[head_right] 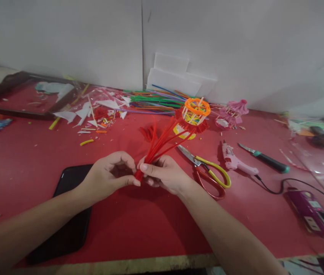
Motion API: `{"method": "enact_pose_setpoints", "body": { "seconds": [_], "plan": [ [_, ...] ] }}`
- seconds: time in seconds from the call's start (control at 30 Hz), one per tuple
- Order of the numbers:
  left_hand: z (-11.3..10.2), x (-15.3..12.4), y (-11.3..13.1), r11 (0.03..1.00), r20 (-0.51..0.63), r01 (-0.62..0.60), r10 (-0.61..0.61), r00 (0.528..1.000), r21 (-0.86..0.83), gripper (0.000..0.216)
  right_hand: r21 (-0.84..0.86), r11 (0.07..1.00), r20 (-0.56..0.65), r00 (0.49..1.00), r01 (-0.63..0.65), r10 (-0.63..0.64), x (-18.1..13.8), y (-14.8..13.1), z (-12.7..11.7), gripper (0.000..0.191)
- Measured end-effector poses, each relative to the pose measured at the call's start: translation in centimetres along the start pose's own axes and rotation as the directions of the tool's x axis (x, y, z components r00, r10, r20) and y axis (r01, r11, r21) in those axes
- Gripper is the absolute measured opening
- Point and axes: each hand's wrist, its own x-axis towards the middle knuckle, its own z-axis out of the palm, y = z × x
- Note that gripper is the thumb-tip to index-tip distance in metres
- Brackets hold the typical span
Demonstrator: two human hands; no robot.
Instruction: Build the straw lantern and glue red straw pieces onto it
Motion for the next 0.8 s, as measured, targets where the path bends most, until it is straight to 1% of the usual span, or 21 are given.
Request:
{"method": "enact_pose_setpoints", "body": {
  "seconds": [0.1, 0.2, 0.3, 0.37, 0.47, 0.53, 0.6, 0.7, 0.8],
  "plan": [
    [-0.07, -0.06, 0.00, 0.992, 0.010, -0.095, 0.095, 0.995, 0.086, 0.024, 0.032, 0.999, 0.001, 1.000, 0.004, -0.004, -0.02, -0.03, 0.02, 0.036],
    [-0.12, -0.18, 0.02, 0.977, 0.036, -0.173, 0.170, 0.985, 0.126, 0.025, 0.050, 0.999, -0.014, 1.000, 0.018, -0.018, -0.04, -0.02, 0.13, 0.036],
    [-0.10, -0.26, -0.05, 0.966, 0.014, -0.194, 0.194, 0.981, 0.170, 0.021, 0.019, 0.999, -0.019, 0.999, 0.032, -0.032, -0.07, -0.06, 0.34, 0.036],
    [-0.03, -0.24, -0.19, 0.973, -0.001, -0.152, 0.155, 0.988, 0.175, 0.018, -0.033, 0.998, -0.045, 0.997, 0.056, -0.057, -0.06, -0.05, 0.36, 0.037],
    [0.11, -0.14, -0.41, 0.995, -0.008, -0.007, 0.008, 1.000, 0.100, 0.023, -0.166, 0.983, -0.133, 0.986, 0.082, -0.104, 0.01, 0.10, 0.09, 0.039],
    [0.22, -0.08, -0.45, 0.994, 0.004, 0.108, -0.109, 0.994, 0.031, 0.033, -0.270, 0.961, -0.204, 0.971, 0.062, -0.120, 0.06, 0.27, -0.11, 0.040],
    [0.31, -0.04, -0.37, 0.983, 0.004, 0.182, -0.182, 0.983, 0.023, 0.036, -0.339, 0.940, -0.240, 0.964, 0.023, -0.110, 0.08, 0.43, -0.16, 0.041],
    [0.36, 0.05, -0.22, 0.974, -0.012, 0.219, -0.219, 0.976, 0.063, 0.028, -0.361, 0.932, -0.234, 0.969, -0.016, -0.074, 0.08, 0.58, 0.10, 0.042],
    [0.28, 0.25, -0.25, 0.958, 0.015, 0.285, -0.285, 0.958, 0.019, 0.025, -0.339, 0.941, -0.238, 0.967, 0.003, -0.089, 0.18, 0.65, 0.40, 0.040]
  ]
}}
